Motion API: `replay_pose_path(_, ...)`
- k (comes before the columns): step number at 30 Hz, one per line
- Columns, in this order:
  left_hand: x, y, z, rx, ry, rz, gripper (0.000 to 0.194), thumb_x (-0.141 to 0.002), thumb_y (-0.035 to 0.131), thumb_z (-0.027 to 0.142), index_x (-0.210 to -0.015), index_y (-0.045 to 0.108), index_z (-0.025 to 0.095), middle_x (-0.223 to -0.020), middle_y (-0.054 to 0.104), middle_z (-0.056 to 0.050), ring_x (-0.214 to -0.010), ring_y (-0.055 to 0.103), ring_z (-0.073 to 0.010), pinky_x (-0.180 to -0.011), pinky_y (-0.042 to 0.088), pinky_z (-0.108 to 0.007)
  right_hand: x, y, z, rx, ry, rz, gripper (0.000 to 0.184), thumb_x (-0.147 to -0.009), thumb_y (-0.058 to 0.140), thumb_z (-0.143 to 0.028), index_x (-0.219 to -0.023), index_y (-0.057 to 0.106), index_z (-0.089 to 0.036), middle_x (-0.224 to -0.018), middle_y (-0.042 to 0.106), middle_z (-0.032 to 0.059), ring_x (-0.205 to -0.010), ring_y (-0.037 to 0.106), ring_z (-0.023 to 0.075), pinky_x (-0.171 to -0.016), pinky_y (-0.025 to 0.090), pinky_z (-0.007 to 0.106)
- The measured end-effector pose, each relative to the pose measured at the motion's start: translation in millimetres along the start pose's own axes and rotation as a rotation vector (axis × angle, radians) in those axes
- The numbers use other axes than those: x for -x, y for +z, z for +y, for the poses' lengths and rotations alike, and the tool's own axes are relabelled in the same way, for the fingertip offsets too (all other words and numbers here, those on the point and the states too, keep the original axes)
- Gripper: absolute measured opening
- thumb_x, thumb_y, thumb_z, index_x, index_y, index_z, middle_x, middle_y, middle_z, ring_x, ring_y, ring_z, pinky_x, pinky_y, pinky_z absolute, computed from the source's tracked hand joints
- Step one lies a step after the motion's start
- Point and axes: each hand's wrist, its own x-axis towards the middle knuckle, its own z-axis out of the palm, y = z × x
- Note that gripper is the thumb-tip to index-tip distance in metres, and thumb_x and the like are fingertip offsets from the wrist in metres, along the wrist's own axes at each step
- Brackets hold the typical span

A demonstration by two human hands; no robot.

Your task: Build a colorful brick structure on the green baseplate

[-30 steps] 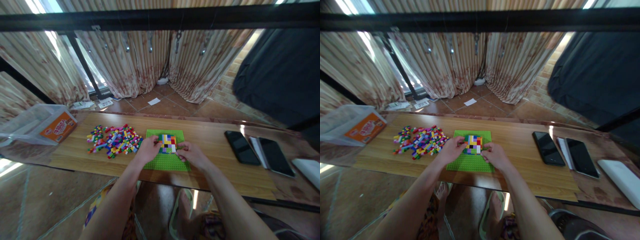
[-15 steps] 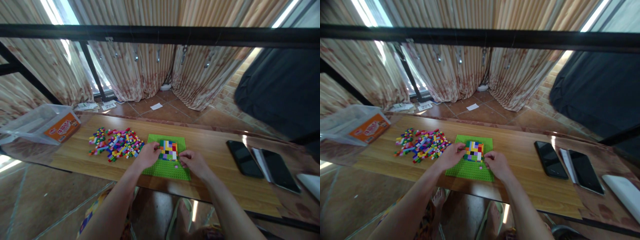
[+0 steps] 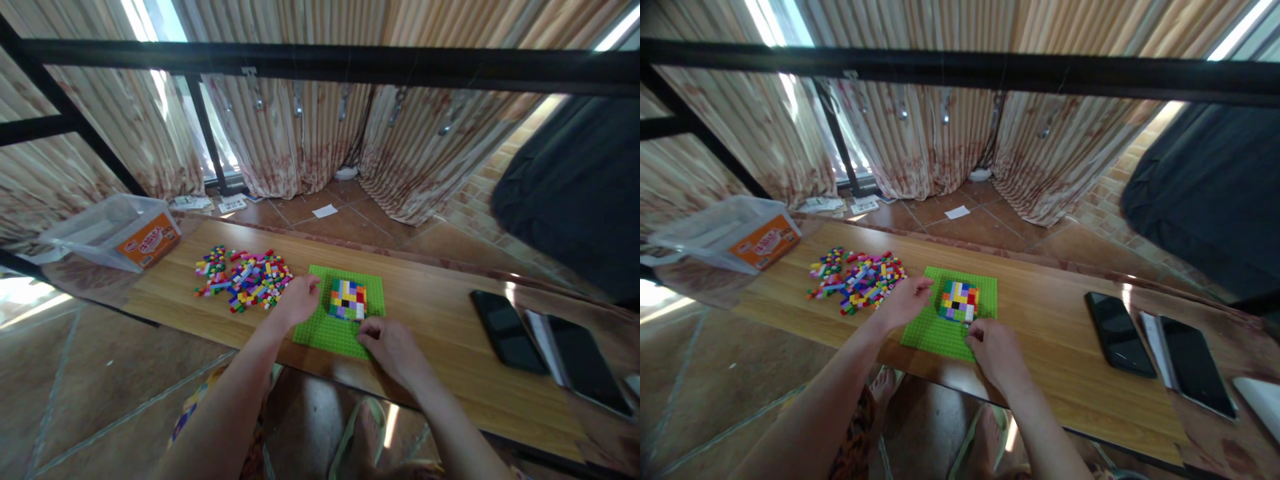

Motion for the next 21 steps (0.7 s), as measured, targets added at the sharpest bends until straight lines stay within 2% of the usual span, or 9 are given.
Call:
replay_pose_path(6,2,-1.4,5,-0.039,0.027,-0.023,0.027,-0.085,0.049,0.013,-0.105,0.068,0.011,-0.094,0.073,-0.008,-0.085,0.066,-0.0172,-0.081,0.049,-0.027,2,-10,7,-0.050,-0.010,0.018,0.023,-0.083,0.048,-0.026,-0.076,0.069,-0.020,-0.073,0.070,0.0029,-0.069,0.063,0.0172,-0.062,0.040,0.026)
replay_pose_path(10,3,0.2,8,-0.053,0.022,-0.031,0.028,-0.086,0.051,0.015,-0.108,0.067,0.010,-0.098,0.073,-0.010,-0.088,0.066,-0.0180,-0.081,0.048,-0.027,-1,-15,19,-0.141,0.031,0.058,0.023,-0.082,0.049,-0.029,-0.076,0.069,-0.018,-0.070,0.069,0.0031,-0.065,0.063,0.0170,-0.059,0.041,0.026)
replay_pose_path(14,3,5.9,9,-0.043,0.026,-0.046,0.029,-0.086,0.052,0.017,-0.110,0.066,0.008,-0.102,0.072,-0.012,-0.089,0.066,-0.0190,-0.080,0.048,-0.028,-7,-9,26,-0.304,0.070,0.055,0.021,-0.080,0.053,-0.031,-0.077,0.069,-0.018,-0.065,0.067,0.0023,-0.061,0.062,0.0158,-0.056,0.044,0.025)
replay_pose_path(21,3,15.8,9,-0.012,0.100,-0.086,0.022,-0.087,0.052,0.018,-0.099,0.068,0.011,-0.094,0.072,-0.010,-0.081,0.065,-0.0173,-0.074,0.047,-0.026,-14,1,23,-0.536,0.157,0.079,0.022,-0.077,0.057,-0.037,-0.078,0.067,-0.018,-0.066,0.065,0.0014,-0.060,0.060,0.0143,-0.055,0.048,0.025)
